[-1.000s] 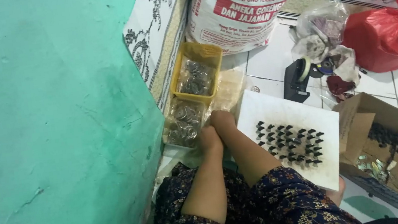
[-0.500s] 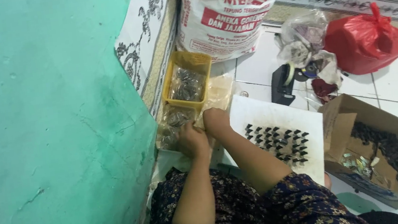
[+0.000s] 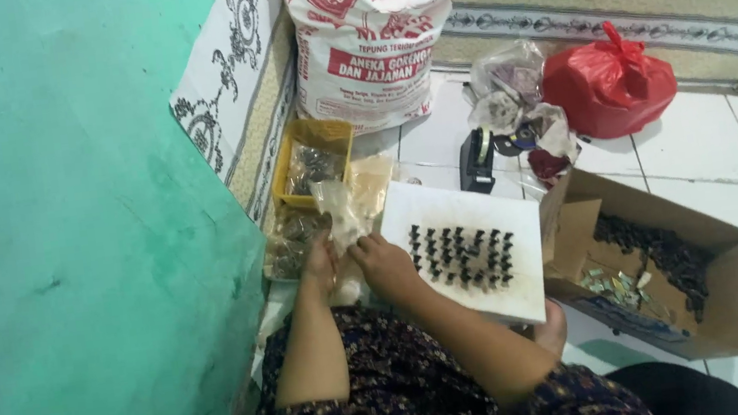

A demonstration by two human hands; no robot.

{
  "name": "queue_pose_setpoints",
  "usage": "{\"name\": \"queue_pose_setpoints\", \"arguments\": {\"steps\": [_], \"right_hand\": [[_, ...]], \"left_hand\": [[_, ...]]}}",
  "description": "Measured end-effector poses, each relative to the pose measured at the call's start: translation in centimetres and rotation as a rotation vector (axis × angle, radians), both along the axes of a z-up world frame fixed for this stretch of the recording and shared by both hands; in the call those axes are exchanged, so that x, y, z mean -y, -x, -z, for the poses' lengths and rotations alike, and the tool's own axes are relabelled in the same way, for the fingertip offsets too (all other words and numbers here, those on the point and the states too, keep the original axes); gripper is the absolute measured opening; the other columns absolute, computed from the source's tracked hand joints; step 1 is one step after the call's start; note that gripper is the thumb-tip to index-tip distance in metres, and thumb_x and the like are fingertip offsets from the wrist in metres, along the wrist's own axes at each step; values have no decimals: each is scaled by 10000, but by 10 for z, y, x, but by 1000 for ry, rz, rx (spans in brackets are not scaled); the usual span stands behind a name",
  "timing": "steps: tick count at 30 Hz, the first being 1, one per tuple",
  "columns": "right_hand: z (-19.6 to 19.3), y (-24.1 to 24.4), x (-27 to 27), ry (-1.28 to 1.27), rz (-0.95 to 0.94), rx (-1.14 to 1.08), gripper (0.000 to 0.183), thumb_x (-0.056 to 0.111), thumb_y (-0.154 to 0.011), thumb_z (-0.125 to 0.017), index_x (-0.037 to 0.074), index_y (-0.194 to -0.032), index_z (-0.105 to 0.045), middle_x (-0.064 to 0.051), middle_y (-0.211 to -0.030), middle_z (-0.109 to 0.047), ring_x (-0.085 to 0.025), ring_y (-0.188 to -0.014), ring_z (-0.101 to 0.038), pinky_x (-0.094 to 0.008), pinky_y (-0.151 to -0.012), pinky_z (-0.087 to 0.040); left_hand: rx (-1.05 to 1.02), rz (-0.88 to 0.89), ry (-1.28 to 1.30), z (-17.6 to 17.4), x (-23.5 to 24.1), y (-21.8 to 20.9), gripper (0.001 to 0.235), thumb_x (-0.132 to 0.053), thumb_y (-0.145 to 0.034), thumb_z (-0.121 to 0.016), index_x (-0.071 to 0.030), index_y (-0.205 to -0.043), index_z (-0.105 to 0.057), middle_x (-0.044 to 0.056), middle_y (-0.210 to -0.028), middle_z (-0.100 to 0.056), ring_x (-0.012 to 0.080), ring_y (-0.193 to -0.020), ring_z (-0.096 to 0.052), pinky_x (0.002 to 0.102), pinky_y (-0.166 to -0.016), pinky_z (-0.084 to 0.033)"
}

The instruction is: The person sits on the floor and assembles small black plastic components with metal parts, placing them in a grid on a white board. They then gather the assembled pieces and place them into a clear plastic bag, which is set aside in a yellow container.

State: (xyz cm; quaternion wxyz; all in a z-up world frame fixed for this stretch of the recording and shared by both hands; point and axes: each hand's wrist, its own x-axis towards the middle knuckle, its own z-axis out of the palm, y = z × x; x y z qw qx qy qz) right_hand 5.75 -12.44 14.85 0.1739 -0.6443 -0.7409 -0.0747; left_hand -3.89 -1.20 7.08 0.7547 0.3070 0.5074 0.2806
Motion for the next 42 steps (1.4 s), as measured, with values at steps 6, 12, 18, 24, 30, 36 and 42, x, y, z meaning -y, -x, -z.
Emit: {"name": "queue_pose_setpoints", "arguments": {"steps": [6, 12, 18, 24, 30, 36, 42], "right_hand": [[5, -5, -11, 88, 129, -351, 204, 56, -972, -604, 89, -1115, -746, -144, -1149, -728, -305, -1152, -676, -378, -898, -592], [-60, -26, 61, 161, 380, -1733, 571, 383, -972, -678, -55, -1331, -604, -310, -1131, -709, -362, -971, -741, -434, -768, -651], [-111, -65, 156, 346, 435, -1474, 604, 262, -783, -830, -27, -1295, -695, -303, -1040, -714, -365, -852, -721, -484, -713, -656], [-62, -93, 213, 539, 641, -1335, 282, -146, -814, -726, -22, -1046, -825, -177, -1037, -800, -246, -791, -749, -284, -714, -688], [-49, -87, 242, 161, 476, -824, 124, 239, -697, -896, 163, -787, -857, -129, -1243, -563, -366, -1241, -453, -507, -1038, -446], [-55, -88, 248, 448, 522, -1218, 62, 70, -801, -844, 24, -833, -817, -80, -813, -807, -161, -806, -737, -269, -764, -597], [-79, -75, 252, 567, 459, -1664, 74, -15, -867, -769, -35, -834, -706, -185, -931, -758, -278, -885, -774, -358, -800, -679]], "left_hand": [[-314, -77, -384, -32, 4, -1, 376, -429, -960, -725, -126, -1181, -696, 46, -1034, -662, 176, -914, -609, 364, -771, -486], [-354, -142, -1303, -76, 67, 29, 92, -73, -903, -803, -20, -853, -747, 169, -783, -718, 316, -724, -695, 394, -692, -550], [-219, 271, -1483, -59, 144, 26, 419, 61, -812, -581, -214, -1015, -823, 6, -953, -766, 266, -880, -718, 409, -794, -582], [-316, 663, -1218, -97, 199, 18, 417, -182, -828, -735, -187, -1244, -713, 75, -1188, -727, 246, -1096, -627, 452, -926, -566], [-217, 590, -1028, -144, 264, -10, 582, -627, -728, -772, -161, -1057, -657, 53, -1027, -663, 212, -920, -651, 353, -750, -528], [-418, 582, -1273, -115, 272, -20, 168, -203, -719, -778, -183, -838, -662, -3, -835, -651, 204, -745, -615, 355, -543, -474], [-732, 531, -1272, -94, 269, -13, 240, -67, -760, -783, -203, -851, -607, -37, -839, -628, 131, -739, -601, 227, -580, -556]]}}
